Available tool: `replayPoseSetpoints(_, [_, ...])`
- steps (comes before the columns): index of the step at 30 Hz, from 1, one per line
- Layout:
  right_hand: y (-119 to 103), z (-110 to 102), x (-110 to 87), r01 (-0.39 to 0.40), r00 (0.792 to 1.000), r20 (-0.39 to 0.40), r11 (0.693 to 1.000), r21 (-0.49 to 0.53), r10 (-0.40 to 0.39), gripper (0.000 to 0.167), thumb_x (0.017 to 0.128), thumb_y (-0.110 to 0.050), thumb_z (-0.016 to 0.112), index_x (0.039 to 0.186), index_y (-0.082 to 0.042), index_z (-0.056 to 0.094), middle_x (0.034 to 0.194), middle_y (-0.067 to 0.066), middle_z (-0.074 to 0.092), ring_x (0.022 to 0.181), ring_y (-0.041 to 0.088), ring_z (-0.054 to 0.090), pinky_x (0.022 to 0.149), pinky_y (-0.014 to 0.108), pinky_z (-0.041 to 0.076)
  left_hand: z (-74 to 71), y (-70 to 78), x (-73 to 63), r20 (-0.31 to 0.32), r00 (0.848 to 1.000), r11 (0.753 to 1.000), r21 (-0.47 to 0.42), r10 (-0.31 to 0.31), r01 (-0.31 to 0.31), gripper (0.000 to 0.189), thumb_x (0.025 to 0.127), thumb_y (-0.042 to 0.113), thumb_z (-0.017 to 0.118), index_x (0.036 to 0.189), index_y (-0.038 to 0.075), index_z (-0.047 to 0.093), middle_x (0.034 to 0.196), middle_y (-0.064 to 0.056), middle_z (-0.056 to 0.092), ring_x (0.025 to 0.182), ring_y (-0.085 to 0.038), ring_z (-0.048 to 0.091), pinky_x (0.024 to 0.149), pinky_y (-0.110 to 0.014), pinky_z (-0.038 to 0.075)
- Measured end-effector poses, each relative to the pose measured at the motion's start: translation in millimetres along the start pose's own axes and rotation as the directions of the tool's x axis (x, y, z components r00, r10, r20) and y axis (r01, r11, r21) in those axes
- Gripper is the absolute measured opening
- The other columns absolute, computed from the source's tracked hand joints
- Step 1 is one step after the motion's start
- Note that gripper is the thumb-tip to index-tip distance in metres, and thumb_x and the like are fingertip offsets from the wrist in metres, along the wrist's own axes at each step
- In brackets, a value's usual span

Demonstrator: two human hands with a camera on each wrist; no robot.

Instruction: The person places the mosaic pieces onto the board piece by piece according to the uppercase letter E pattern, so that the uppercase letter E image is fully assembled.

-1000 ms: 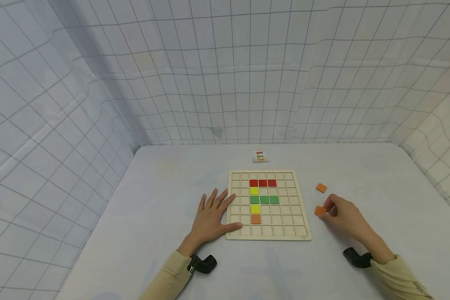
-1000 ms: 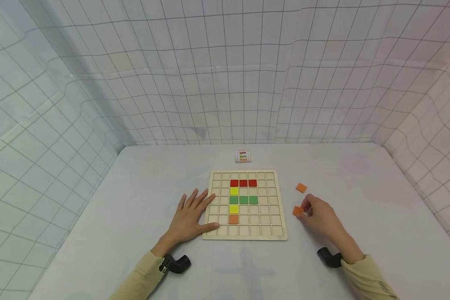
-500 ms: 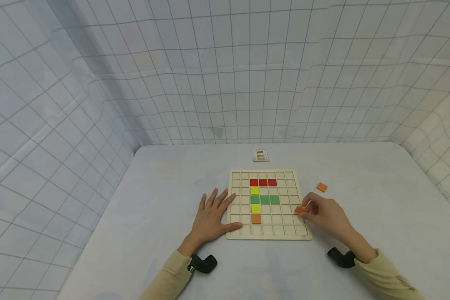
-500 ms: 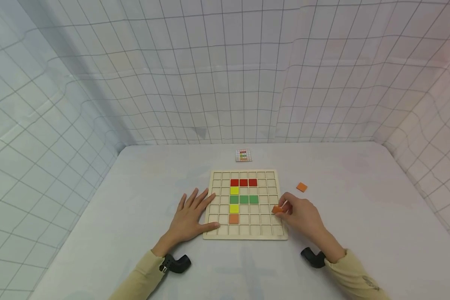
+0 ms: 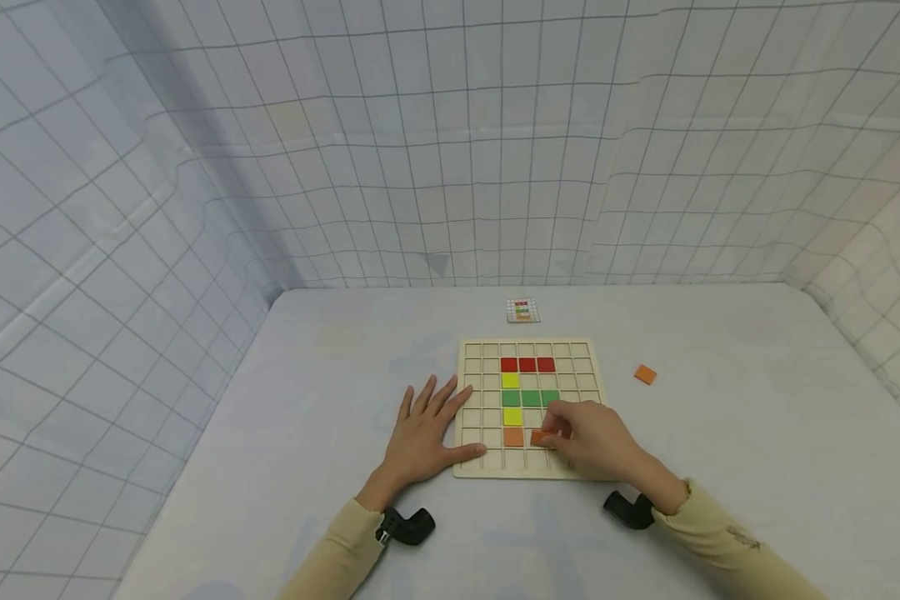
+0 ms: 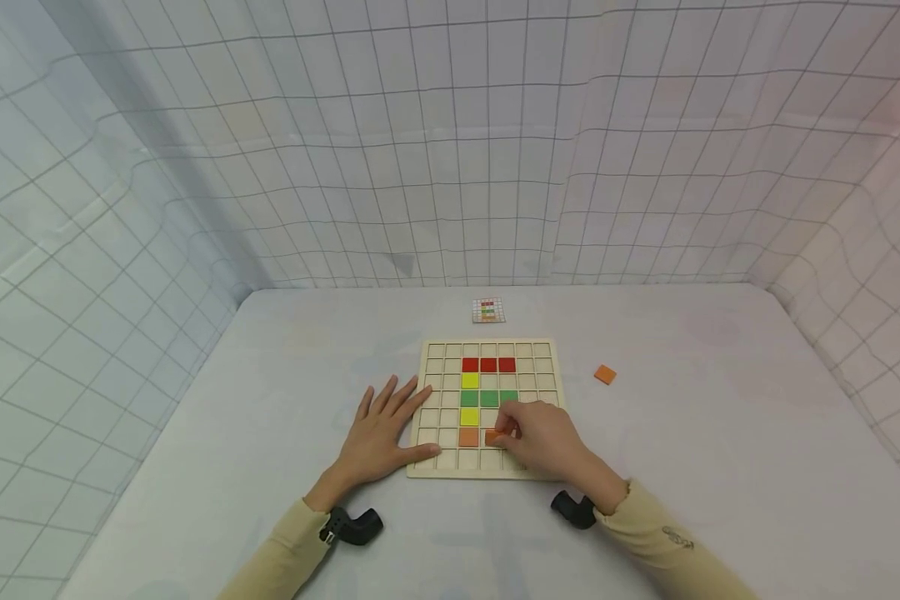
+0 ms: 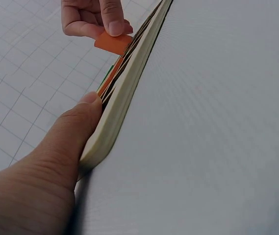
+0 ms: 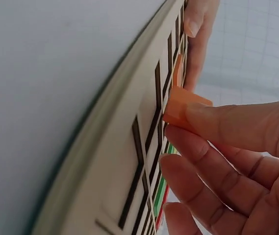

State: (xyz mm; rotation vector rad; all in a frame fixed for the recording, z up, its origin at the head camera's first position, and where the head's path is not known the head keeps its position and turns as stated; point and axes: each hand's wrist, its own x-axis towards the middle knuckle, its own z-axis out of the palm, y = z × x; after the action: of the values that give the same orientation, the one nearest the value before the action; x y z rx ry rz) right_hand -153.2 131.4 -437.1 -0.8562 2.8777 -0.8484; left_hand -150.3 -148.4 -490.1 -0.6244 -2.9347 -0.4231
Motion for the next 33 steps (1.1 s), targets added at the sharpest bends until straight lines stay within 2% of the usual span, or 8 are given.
replayPoseSetpoints(11, [-1.9, 8.5, 6.8, -0.029, 0.999, 0.021, 1.000, -0.011, 0.029, 0.015, 0.082, -0.016, 0.075, 0.077, -0.022, 0.063, 0.071, -0.015, 0.052, 0.061, 0.006, 0.045, 0.053, 0.023, 0.041, 0.4, -0.5, 0.8, -0.002, 1.000, 1.000, 0.002, 0.003, -0.003, 0.090, 0.079, 0.074, 0.052, 0.151, 0.026, 0.028, 0.155, -0.001, 0.022, 0.143, -0.029, 0.007, 0.111, -0.053, 0.001])
replayPoseSetpoints(18, [0.0, 9.1, 1.4, 0.045, 0.999, 0.000, 0.995, -0.095, -0.045, 0.005, 0.083, -0.011, 0.074, 0.087, -0.013, 0.073, 0.082, -0.010, 0.055, 0.071, 0.007, 0.049, 0.057, 0.022, 0.044, 1.6, -1.1, 0.8, 0.001, 1.000, 1.000, 0.010, 0.000, 0.000, 0.090, 0.079, 0.075, 0.051, 0.151, 0.027, 0.027, 0.156, 0.000, 0.021, 0.143, -0.027, 0.006, 0.111, -0.053, 0.000])
replayPoseSetpoints(23, [2.8, 7.6, -2.8, 0.092, 0.996, 0.033, 0.986, -0.137, -0.089, 0.016, 0.084, -0.011, 0.072, 0.099, -0.008, 0.076, 0.088, -0.005, 0.054, 0.078, 0.010, 0.047, 0.062, 0.022, 0.043, 1.4, -1.5, 0.5, 0.000, 1.000, 1.000, 0.005, 0.000, 0.000, 0.090, 0.079, 0.074, 0.051, 0.151, 0.027, 0.027, 0.155, 0.000, 0.022, 0.143, -0.028, 0.006, 0.111, -0.052, 0.000])
replayPoseSetpoints(26, [8.1, 3.2, -3.9, 0.140, 0.988, 0.076, 0.986, -0.095, -0.133, 0.020, 0.085, -0.011, 0.071, 0.104, -0.007, 0.074, 0.092, -0.004, 0.054, 0.081, 0.011, 0.046, 0.066, 0.025, 0.044, 1.8, -1.4, 0.5, -0.002, 1.000, 1.000, 0.005, -0.002, 0.002, 0.090, 0.079, 0.074, 0.051, 0.151, 0.026, 0.028, 0.155, -0.001, 0.022, 0.143, -0.028, 0.007, 0.111, -0.053, 0.001])
replayPoseSetpoints(28, [14.5, -0.9, -4.1, 0.157, 0.982, 0.108, 0.987, -0.024, -0.154, 0.022, 0.086, -0.011, 0.070, 0.107, -0.007, 0.073, 0.095, -0.004, 0.055, 0.085, 0.012, 0.047, 0.070, 0.028, 0.045, 1.8, -1.0, 0.5, -0.002, 1.000, 1.000, 0.002, -0.003, 0.003, 0.090, 0.079, 0.074, 0.052, 0.151, 0.026, 0.028, 0.155, -0.001, 0.023, 0.143, -0.029, 0.007, 0.111, -0.053, 0.001])
replayPoseSetpoints(30, [22.3, -5.8, -4.3, 0.155, 0.979, 0.125, 0.987, 0.048, -0.160, 0.023, 0.087, -0.011, 0.069, 0.110, -0.007, 0.071, 0.098, -0.004, 0.057, 0.088, 0.012, 0.050, 0.073, 0.029, 0.045, 1.7, -0.6, 0.6, -0.005, 1.000, 1.000, 0.000, -0.002, 0.002, 0.090, 0.079, 0.074, 0.052, 0.151, 0.026, 0.029, 0.155, -0.001, 0.023, 0.143, -0.029, 0.007, 0.111, -0.054, 0.001])
replayPoseSetpoints(33, [34.1, -14.5, -4.6, 0.116, 0.986, 0.110, 0.987, 0.110, -0.128, 0.022, 0.089, -0.012, 0.068, 0.110, -0.008, 0.070, 0.101, -0.005, 0.060, 0.090, 0.014, 0.052, 0.075, 0.030, 0.046, 1.5, -0.4, 0.6, -0.007, 1.000, 1.000, -0.001, 0.001, -0.001, 0.089, 0.079, 0.073, 0.052, 0.151, 0.026, 0.029, 0.155, -0.002, 0.023, 0.143, -0.029, 0.008, 0.111, -0.054, 0.002])
